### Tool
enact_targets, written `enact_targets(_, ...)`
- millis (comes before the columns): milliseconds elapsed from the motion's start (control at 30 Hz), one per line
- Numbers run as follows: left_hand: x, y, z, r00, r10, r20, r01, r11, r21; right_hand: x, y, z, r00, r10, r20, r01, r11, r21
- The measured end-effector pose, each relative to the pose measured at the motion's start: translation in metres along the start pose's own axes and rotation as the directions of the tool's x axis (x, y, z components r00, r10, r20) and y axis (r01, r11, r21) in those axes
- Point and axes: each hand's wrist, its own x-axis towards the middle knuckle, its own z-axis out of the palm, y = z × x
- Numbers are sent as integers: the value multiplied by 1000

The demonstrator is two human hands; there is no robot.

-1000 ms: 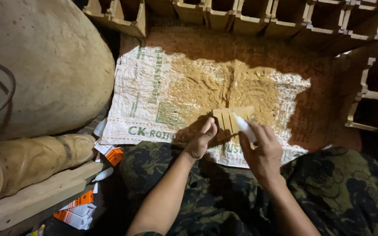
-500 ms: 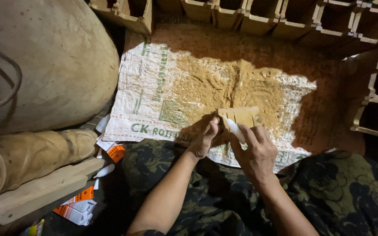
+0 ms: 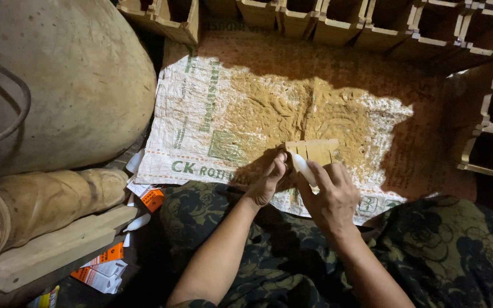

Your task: The person applies glue to the edges of small wooden components and joins them together to form a larger wooden structure.

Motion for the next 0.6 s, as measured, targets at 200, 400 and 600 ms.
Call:
enact_targets(200, -38, 110, 22, 998, -56, -26, 57, 998, 11, 1, -1, 0, 1000, -8, 5, 8, 1000, 3)
enact_targets(400, -45, 140, 41, 998, -19, -66, 18, 1000, -10, 1, 1, 0, 1000, 23, 5, -23, 1000, 4)
enact_targets(600, -52, 161, 36, 999, -27, 26, 32, 976, -217, 4, 0, -4, 998, 20, -52, -21, 999, -26)
